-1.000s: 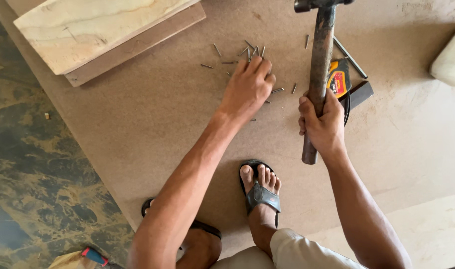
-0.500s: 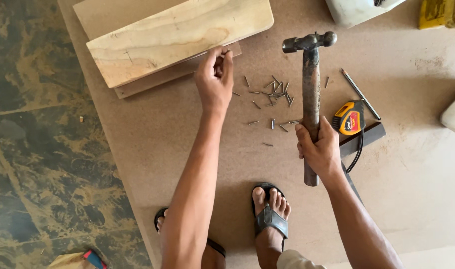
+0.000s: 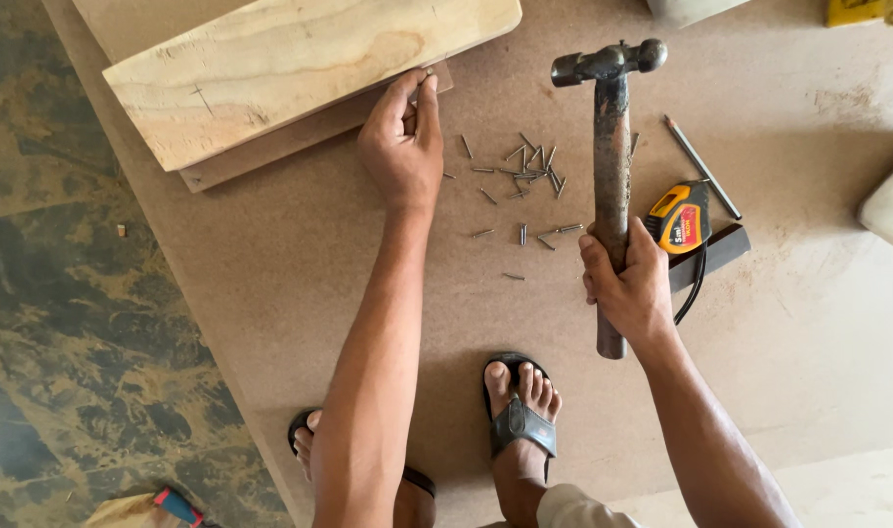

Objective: The person hammers nails into a wooden board on a workshop table, picking up individual nails from a pile and driving them into the wood with a hammer.

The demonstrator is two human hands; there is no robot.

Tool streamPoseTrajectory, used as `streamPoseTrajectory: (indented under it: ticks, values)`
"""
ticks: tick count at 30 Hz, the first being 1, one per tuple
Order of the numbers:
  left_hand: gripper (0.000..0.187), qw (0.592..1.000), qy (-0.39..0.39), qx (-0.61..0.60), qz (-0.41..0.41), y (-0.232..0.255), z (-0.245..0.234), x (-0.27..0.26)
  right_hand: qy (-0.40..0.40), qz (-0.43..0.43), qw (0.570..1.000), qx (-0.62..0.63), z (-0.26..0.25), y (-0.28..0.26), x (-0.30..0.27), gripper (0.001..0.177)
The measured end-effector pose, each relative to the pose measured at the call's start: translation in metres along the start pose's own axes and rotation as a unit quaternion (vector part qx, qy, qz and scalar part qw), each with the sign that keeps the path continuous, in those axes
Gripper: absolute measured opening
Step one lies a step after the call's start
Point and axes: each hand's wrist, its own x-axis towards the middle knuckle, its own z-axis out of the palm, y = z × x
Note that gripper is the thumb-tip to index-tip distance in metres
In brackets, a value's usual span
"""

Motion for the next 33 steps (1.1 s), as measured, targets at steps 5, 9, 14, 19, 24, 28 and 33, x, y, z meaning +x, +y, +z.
streamPoseTrajectory:
  ticks: [5, 9, 14, 19, 24, 28, 33]
  values:
    - [0.013, 1.0, 0.006, 0.009, -0.009, 0.004, 0.0, 0.001, -0.004, -0.014, 1.0, -0.019, 0.003, 0.001, 0.001, 0.022]
    - [0.012, 0.996, -0.003, 0.083, -0.025, 0.01, -0.001, -0.003, 0.005, -0.048, 0.992, -0.113, 0.002, 0.003, 0.001, 0.025]
    - [0.013, 0.996, 0.037, 0.077, 0.016, 0.017, 0.004, -0.001, 0.011, -0.175, 0.956, -0.234, -0.001, -0.008, 0.011, 0.025]
    - [0.012, 0.998, 0.025, 0.06, 0.004, 0.021, 0.001, 0.001, 0.001, -0.234, 0.934, -0.27, 0.0, -0.032, 0.01, 0.03]
    - [0.014, 0.999, 0.034, 0.028, 0.01, 0.021, 0.001, 0.001, -0.045, -0.185, 0.92, -0.343, 0.009, -0.035, 0.02, 0.029]
    - [0.015, 0.994, -0.005, 0.101, -0.051, 0.022, -0.002, 0.002, -0.069, -0.17, 0.909, -0.374, 0.014, -0.027, 0.04, 0.029]
    - [0.013, 0.999, 0.028, 0.03, 0.004, 0.019, 0.0, 0.001, 0.028, -0.352, 0.896, -0.271, 0.001, -0.021, 0.017, 0.03]
